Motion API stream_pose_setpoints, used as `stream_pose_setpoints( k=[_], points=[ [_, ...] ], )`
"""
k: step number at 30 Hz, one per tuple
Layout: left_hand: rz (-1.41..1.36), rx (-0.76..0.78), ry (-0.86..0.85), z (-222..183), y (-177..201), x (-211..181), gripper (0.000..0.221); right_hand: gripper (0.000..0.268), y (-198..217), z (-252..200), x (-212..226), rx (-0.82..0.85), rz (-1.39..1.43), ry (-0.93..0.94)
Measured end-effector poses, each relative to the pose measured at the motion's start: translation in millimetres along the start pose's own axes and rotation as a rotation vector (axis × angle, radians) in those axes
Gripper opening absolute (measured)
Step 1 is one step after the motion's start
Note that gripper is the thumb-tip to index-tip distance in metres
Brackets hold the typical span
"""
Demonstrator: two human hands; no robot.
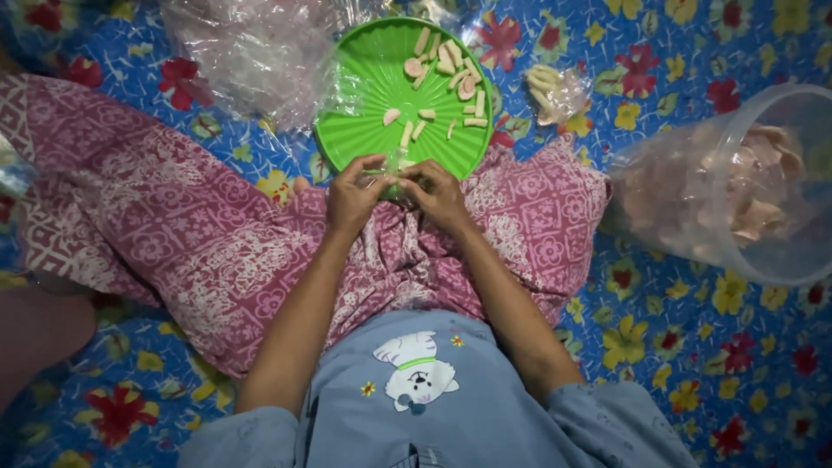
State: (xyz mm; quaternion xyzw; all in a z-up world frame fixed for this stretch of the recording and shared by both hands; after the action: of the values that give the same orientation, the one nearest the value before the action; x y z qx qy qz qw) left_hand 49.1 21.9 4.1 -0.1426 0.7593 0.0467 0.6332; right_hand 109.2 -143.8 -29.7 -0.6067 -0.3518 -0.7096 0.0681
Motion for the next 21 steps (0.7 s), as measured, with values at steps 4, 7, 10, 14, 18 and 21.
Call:
stream_pose_setpoints(
  k=[4,7,10,14,18,21],
  points=[
    [0.004,0.003,0.011,4,-1,9,0.044,0.015,1,1,12,0.004,0.045,-0.045],
    [-0.025,-0.010,-0.002,2,-1,2,0.041,0.011,8,0,30,-0.049,0.174,-0.176],
    [-0.087,-0.036,0.077,0,1,2,0.027,0.009,17,0,52,-0.131,0.330,-0.244],
    [-0.143,-0.026,0.061,2,-1,7,0.022,0.012,18,1,66,-0.092,0.441,-0.268],
    [-0.138,-0.024,0.041,1,1,4,0.021,0.017,12,1,56,-0.057,0.536,-0.312],
    [0.041,0.027,-0.007,0,1,-16,0.026,0.017,12,1,62,0.002,0.528,-0.308]
  ],
)
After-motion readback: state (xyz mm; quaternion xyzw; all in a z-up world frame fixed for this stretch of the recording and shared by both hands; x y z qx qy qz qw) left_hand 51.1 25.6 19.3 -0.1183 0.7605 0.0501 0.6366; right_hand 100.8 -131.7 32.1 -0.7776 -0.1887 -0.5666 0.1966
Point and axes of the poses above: each hand's wrist, its own z-axis towards the middle knuckle, its own y-axis out of the back of the hand, x = y × z, the point moved 6 cm from there along z, towards the middle knuckle, and after that the axes turned 7 degrees about x, right-handed, at the moved point
